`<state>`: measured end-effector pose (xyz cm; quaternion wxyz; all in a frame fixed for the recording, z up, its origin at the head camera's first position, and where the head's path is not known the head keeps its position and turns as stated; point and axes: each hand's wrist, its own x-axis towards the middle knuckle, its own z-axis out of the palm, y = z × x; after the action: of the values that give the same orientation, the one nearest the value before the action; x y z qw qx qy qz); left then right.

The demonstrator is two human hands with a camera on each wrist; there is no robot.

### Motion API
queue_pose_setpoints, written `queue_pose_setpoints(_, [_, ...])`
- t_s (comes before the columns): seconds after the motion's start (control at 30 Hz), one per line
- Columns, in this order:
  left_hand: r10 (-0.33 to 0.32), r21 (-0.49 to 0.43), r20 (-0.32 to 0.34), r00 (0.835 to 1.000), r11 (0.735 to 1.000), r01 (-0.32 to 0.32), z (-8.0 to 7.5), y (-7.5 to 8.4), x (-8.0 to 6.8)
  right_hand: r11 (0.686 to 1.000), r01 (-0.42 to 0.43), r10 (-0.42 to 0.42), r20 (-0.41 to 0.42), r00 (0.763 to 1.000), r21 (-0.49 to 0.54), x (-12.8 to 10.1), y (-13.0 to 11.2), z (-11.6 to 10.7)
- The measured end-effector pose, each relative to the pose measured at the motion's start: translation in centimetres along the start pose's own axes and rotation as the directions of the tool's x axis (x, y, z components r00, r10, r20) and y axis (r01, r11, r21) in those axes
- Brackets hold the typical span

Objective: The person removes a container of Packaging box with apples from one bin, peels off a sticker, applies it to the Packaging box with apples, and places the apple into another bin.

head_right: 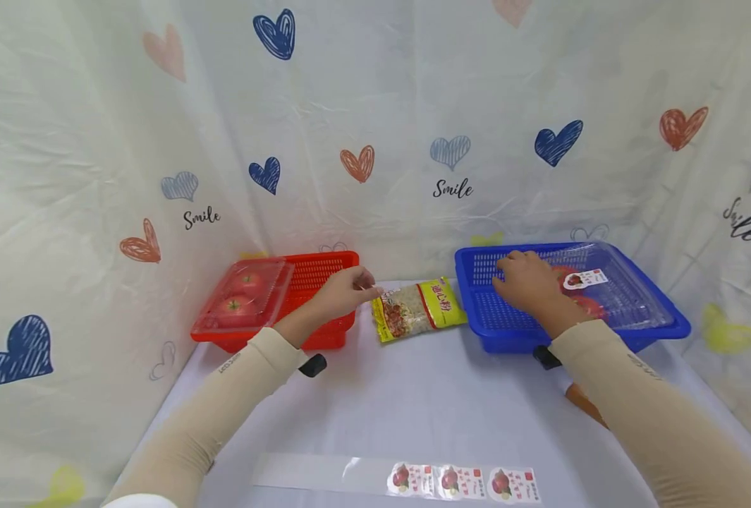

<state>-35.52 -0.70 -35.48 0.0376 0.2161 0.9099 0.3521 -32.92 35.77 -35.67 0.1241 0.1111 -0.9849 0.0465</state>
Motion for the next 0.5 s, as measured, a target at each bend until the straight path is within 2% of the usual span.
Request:
queue_pose_setpoints(0.13, [-0.069,0.062,-0.062,0.996,0.995,0.072,-2.6,-2.7,0.0,0.999,0.052,-0.052,0.020,0.998,0.006,0.9,-3.3,1.2])
queue_pose_setpoints(0.23, [-0.103,0.149,-0.126,0.987,0.981,0.121,-4.6,-4.8,-0.1,0.997,0.078,-0.079,0.040,0.996,0.024,1.6,-5.9,1.9])
queue_pose_setpoints(0.4, [-0.077,0.348,-0.208,0.975,0.926,0.147,-8.2,-8.3,-0.2,0.992,0.118,-0.120,0.046,0.992,0.046,3.0,-10.1,3.2])
queue_pose_setpoints(0.5, [-0.105,0.376,-0.232,0.967,0.907,0.189,-10.4,-9.8,-0.4,0.991,0.126,-0.129,0.063,0.990,0.045,3.7,-12.7,3.4])
